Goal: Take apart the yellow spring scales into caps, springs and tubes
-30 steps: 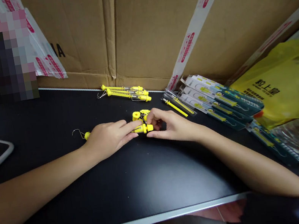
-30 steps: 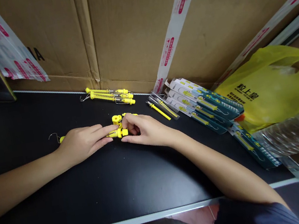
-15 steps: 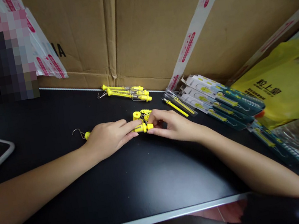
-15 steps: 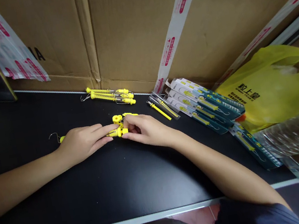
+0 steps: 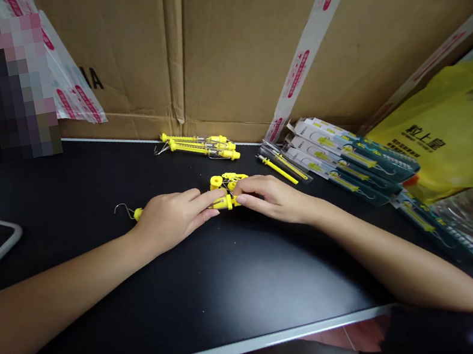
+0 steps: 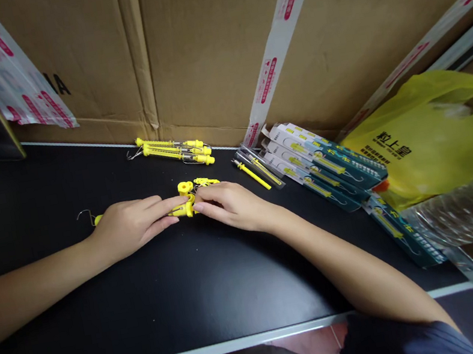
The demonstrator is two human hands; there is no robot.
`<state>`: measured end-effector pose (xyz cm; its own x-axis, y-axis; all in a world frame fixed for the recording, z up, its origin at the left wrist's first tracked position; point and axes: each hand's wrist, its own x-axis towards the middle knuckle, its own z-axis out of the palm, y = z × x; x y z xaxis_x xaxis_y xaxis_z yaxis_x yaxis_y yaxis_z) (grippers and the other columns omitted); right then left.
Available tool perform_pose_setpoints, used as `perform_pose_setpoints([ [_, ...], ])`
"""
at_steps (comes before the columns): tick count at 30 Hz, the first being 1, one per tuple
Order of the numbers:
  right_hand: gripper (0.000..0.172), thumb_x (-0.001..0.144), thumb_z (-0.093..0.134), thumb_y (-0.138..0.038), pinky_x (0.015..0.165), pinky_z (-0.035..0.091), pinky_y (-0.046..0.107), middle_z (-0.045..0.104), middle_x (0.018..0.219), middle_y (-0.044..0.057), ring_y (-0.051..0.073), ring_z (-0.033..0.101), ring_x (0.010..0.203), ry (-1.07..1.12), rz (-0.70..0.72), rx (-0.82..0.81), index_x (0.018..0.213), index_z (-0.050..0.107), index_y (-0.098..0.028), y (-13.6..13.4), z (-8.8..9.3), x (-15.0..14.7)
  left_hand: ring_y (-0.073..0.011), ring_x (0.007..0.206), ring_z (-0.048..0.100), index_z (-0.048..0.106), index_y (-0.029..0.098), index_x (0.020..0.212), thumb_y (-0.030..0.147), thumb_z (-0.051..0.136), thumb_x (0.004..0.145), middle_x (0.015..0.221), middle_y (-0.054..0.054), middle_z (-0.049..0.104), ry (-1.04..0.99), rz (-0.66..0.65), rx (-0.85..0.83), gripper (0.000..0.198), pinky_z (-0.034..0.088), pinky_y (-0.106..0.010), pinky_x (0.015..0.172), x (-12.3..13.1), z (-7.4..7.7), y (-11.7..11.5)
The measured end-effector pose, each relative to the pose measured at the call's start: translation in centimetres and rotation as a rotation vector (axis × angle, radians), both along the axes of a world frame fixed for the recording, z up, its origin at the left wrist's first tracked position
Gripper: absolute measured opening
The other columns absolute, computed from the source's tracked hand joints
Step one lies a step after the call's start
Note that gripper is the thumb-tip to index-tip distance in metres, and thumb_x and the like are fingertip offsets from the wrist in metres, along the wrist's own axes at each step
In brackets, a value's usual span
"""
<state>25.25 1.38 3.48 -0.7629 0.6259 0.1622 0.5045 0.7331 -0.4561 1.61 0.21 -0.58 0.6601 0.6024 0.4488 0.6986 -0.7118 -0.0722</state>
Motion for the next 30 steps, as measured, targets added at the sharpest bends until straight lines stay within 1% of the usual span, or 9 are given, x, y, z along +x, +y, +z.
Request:
perform_pose_setpoints([
  [2, 0.024, 0.095, 0.039, -0.032, 0.069, 0.039, 0.025, 0.056, 0.077, 0.002, 0.013, 0.050, 0.071, 0.009, 0.004, 0.005, 0.083, 0.054, -0.017, 0.0, 0.0, 0.0, -0.0109, 0.064, 0.059, 0.050, 0.033, 0.127, 0.044, 0.035, 0.095, 0.079, 0.003, 0.063, 0.004, 0.006, -0.012, 0.037, 0.034, -0.021, 0.052, 0.0, 0.1, 0.0],
  [4, 0.021, 0.093, 0.044, -0.033, 0.067, 0.039, 0.025, 0.056, 0.077, 0.002, 0.012, 0.050, 0.069, 0.033, -0.016, -0.021, 0.085, 0.054, -0.017, 0.0, 0.0, 0.0, -0.0109, 0.064, 0.059, 0.050, 0.034, 0.127, 0.045, 0.035, 0.095, 0.079, 0.003, 0.063, 0.003, 0.011, -0.013, 0.037, 0.034, -0.021, 0.051, 0.0, 0.1, -0.1],
  [7, 0.019, 0.088, 0.054, -0.036, 0.062, 0.040, 0.024, 0.055, 0.075, 0.000, 0.011, 0.049, 0.066, 0.088, -0.043, -0.056, 0.087, 0.053, -0.018, -0.1, -0.2, 0.2, -0.0107, 0.063, 0.059, 0.051, 0.034, 0.126, 0.045, 0.035, 0.095, 0.078, 0.003, 0.063, -0.002, 0.009, -0.008, 0.037, 0.034, -0.021, 0.051, 0.0, 0.0, -0.1],
  [10, 0.019, 0.083, 0.060, -0.035, 0.060, 0.040, 0.023, 0.053, 0.071, -0.001, 0.011, 0.048, 0.063, 0.134, -0.052, -0.050, 0.088, 0.052, -0.018, -0.1, -0.3, 0.3, -0.0106, 0.064, 0.060, 0.051, 0.033, 0.126, 0.045, 0.036, 0.095, 0.079, 0.003, 0.063, -0.001, 0.007, -0.005, 0.036, 0.035, -0.021, 0.052, 0.0, 0.0, -0.1],
  [15, 0.014, 0.082, 0.061, -0.028, 0.061, 0.042, 0.023, 0.053, 0.075, 0.000, 0.011, 0.050, 0.066, 0.160, -0.046, -0.012, 0.084, 0.052, -0.018, -0.1, -0.3, 0.2, -0.0105, 0.064, 0.059, 0.051, 0.034, 0.126, 0.044, 0.036, 0.095, 0.078, 0.003, 0.063, -0.011, 0.011, -0.003, 0.036, 0.035, -0.022, 0.051, 0.0, 0.0, -0.1],
  [20, 0.014, 0.082, 0.060, -0.028, 0.062, 0.043, 0.024, 0.054, 0.078, 0.001, 0.011, 0.050, 0.067, 0.170, -0.051, 0.007, 0.082, 0.051, -0.018, 0.1, 0.1, 0.4, -0.0109, 0.064, 0.060, 0.050, 0.034, 0.126, 0.045, 0.036, 0.095, 0.078, 0.003, 0.062, -0.021, 0.020, 0.003, 0.037, 0.035, -0.022, 0.051, 0.0, 0.1, -0.1],
  [24, 0.016, 0.081, 0.062, -0.031, 0.063, 0.042, 0.025, 0.056, 0.079, 0.002, 0.013, 0.050, 0.069, 0.166, -0.121, 0.058, 0.083, 0.052, -0.018, 0.5, 0.1, 0.7, -0.0106, 0.067, 0.061, 0.050, 0.033, 0.127, 0.046, 0.035, 0.095, 0.080, 0.003, 0.063, -0.019, 0.032, -0.014, 0.038, 0.035, -0.021, 0.052, 0.0, 0.1, -0.1],
  [30, 0.013, 0.081, 0.060, -0.027, 0.059, 0.041, 0.025, 0.057, 0.077, 0.001, 0.012, 0.052, 0.065, 0.167, -0.286, 0.090, 0.087, 0.051, -0.019, 1.9, -0.6, 1.4, -0.0102, 0.067, 0.061, 0.051, 0.034, 0.126, 0.046, 0.036, 0.094, 0.079, 0.003, 0.064, -0.020, 0.029, -0.021, 0.037, 0.036, -0.021, 0.052, 0.1, 0.2, -0.2],
])
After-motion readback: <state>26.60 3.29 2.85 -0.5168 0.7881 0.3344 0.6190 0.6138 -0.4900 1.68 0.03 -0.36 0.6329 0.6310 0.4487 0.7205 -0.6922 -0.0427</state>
